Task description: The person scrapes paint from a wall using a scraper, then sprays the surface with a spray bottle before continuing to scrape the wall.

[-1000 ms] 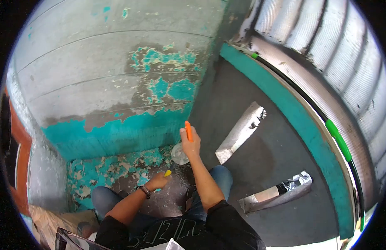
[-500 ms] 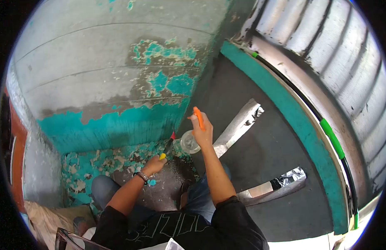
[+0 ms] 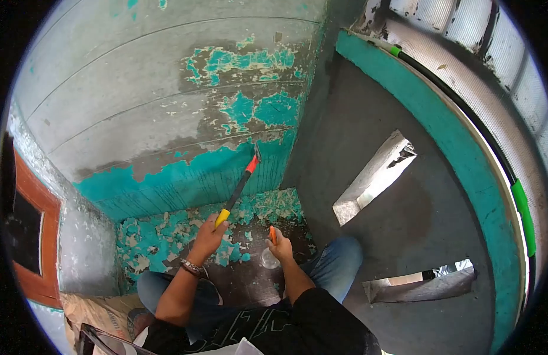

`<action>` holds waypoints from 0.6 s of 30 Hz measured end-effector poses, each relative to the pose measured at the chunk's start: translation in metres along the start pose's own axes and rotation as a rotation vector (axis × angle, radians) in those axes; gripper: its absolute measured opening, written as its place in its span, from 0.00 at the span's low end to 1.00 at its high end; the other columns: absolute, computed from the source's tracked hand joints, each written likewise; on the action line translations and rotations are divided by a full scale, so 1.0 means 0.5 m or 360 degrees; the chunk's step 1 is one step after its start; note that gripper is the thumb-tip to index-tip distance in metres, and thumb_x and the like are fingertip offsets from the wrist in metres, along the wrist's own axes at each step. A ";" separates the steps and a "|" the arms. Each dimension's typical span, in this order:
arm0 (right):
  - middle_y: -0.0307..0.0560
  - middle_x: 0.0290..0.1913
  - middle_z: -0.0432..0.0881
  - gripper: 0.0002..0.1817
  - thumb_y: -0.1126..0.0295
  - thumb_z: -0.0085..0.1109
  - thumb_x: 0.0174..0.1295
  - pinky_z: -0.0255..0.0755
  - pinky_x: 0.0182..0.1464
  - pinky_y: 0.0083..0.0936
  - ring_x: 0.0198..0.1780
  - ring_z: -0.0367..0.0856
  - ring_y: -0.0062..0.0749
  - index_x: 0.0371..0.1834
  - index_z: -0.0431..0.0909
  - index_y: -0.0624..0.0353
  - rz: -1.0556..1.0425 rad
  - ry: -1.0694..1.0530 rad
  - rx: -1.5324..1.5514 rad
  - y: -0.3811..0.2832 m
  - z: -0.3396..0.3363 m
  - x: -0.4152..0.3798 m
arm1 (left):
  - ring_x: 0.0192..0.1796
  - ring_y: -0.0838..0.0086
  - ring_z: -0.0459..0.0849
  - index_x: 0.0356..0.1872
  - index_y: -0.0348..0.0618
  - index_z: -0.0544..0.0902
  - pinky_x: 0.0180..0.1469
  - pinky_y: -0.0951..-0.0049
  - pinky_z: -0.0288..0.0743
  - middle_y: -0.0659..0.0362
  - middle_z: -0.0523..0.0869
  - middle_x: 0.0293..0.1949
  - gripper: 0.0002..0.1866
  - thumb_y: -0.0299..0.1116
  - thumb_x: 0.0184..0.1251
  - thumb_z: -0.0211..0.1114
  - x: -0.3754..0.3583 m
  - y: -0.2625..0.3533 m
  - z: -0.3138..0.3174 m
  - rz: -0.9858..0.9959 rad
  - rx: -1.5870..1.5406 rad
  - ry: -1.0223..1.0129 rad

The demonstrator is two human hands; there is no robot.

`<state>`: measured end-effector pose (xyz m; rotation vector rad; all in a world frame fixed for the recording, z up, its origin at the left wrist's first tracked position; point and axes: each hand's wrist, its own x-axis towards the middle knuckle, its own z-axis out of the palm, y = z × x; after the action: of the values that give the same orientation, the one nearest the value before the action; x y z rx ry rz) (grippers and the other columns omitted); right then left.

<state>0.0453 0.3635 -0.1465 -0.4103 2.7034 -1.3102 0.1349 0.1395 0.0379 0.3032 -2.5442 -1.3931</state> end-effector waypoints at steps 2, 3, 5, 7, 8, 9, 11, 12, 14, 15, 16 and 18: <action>0.56 0.39 0.83 0.30 0.65 0.64 0.53 0.75 0.41 0.40 0.38 0.83 0.49 0.61 0.67 0.56 -0.0122 -0.0031 0.0088 0.034 0.033 0.010 | 0.37 0.48 0.80 0.43 0.33 0.73 0.38 0.58 0.72 0.43 0.80 0.31 0.18 0.41 0.66 0.56 0.004 0.024 -0.013 0.0040 0.0028 0.0010; 0.57 0.39 0.82 0.30 0.65 0.64 0.53 0.74 0.42 0.41 0.38 0.82 0.51 0.60 0.67 0.57 -0.0153 -0.0149 -0.0024 0.026 0.038 0.007 | 0.37 0.48 0.80 0.43 0.33 0.73 0.38 0.58 0.72 0.43 0.80 0.31 0.18 0.41 0.66 0.56 0.009 0.025 -0.012 0.0031 0.0034 0.0014; 0.61 0.40 0.81 0.28 0.66 0.58 0.57 0.73 0.42 0.46 0.41 0.80 0.58 0.61 0.63 0.57 -0.0256 -0.0379 -0.0136 0.021 0.042 -0.002 | 0.34 0.49 0.81 0.43 0.33 0.74 0.36 0.59 0.72 0.45 0.80 0.28 0.18 0.41 0.66 0.56 0.018 0.034 -0.010 0.0263 0.0107 0.0198; 0.63 0.40 0.80 0.27 0.68 0.56 0.57 0.73 0.43 0.47 0.43 0.80 0.58 0.61 0.64 0.57 -0.0210 -0.0484 -0.0271 0.019 0.059 -0.006 | 0.32 0.51 0.81 0.44 0.33 0.74 0.35 0.59 0.72 0.45 0.80 0.26 0.18 0.41 0.66 0.56 0.027 0.054 -0.021 0.0169 0.0104 0.0178; 0.64 0.41 0.80 0.25 0.69 0.54 0.58 0.73 0.44 0.47 0.44 0.79 0.58 0.61 0.64 0.56 -0.0154 -0.0576 -0.0417 0.026 0.069 -0.012 | 0.31 0.52 0.81 0.44 0.33 0.74 0.34 0.60 0.72 0.46 0.80 0.25 0.18 0.41 0.66 0.56 0.031 0.066 -0.028 0.0086 0.0089 0.0149; 0.64 0.41 0.80 0.25 0.69 0.54 0.58 0.73 0.44 0.47 0.44 0.79 0.58 0.61 0.64 0.56 -0.0154 -0.0582 -0.0412 0.038 0.080 -0.020 | 0.31 0.52 0.81 0.44 0.33 0.74 0.34 0.60 0.72 0.46 0.80 0.25 0.18 0.41 0.66 0.56 0.036 0.074 -0.031 0.0079 0.0093 0.0148; 0.65 0.42 0.79 0.24 0.72 0.51 0.58 0.74 0.43 0.47 0.46 0.78 0.59 0.61 0.63 0.56 -0.0336 -0.0580 -0.0691 0.041 0.094 -0.032 | 0.30 0.54 0.81 0.44 0.32 0.75 0.33 0.60 0.71 0.46 0.79 0.24 0.19 0.41 0.66 0.56 0.047 0.082 -0.037 0.0031 0.0045 0.0179; 0.65 0.42 0.79 0.24 0.72 0.51 0.58 0.74 0.43 0.47 0.46 0.78 0.59 0.61 0.63 0.56 -0.0339 -0.0587 -0.0685 0.034 0.095 -0.028 | 0.30 0.54 0.81 0.44 0.32 0.75 0.33 0.60 0.71 0.46 0.79 0.24 0.19 0.41 0.66 0.56 0.054 0.080 -0.037 0.0024 0.0051 0.0182; 0.62 0.43 0.79 0.25 0.71 0.47 0.61 0.74 0.43 0.45 0.44 0.79 0.56 0.63 0.61 0.59 -0.0340 -0.0672 -0.0759 0.023 0.093 -0.027 | 0.29 0.57 0.80 0.43 0.32 0.76 0.32 0.62 0.70 0.47 0.79 0.24 0.20 0.43 0.67 0.55 0.062 0.069 -0.030 0.0116 0.0009 0.0212; 0.62 0.43 0.79 0.25 0.71 0.47 0.61 0.74 0.43 0.45 0.44 0.79 0.56 0.63 0.61 0.59 -0.0342 -0.0674 -0.0761 0.023 0.099 -0.026 | 0.29 0.57 0.80 0.43 0.32 0.76 0.32 0.62 0.70 0.47 0.79 0.24 0.20 0.43 0.67 0.55 0.065 0.065 -0.028 0.0113 0.0009 0.0214; 0.62 0.42 0.79 0.23 0.70 0.46 0.62 0.74 0.43 0.45 0.43 0.79 0.57 0.62 0.62 0.59 -0.0287 -0.0667 -0.0762 0.022 0.107 -0.024 | 0.28 0.58 0.80 0.43 0.32 0.76 0.32 0.63 0.70 0.48 0.79 0.24 0.20 0.43 0.68 0.54 0.069 0.062 -0.026 0.0038 -0.0042 0.0160; 0.63 0.41 0.79 0.22 0.70 0.44 0.63 0.74 0.43 0.46 0.43 0.79 0.57 0.61 0.63 0.59 -0.0232 -0.0660 -0.0768 0.006 0.110 -0.022 | 0.28 0.58 0.79 0.43 0.32 0.76 0.32 0.63 0.70 0.48 0.79 0.24 0.20 0.44 0.68 0.53 0.075 0.049 -0.016 -0.0038 -0.0097 0.0105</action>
<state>0.0670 0.3272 -0.1832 -0.8311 2.6273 -0.4944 0.0997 0.1352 0.0666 0.3633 -2.4479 -1.4417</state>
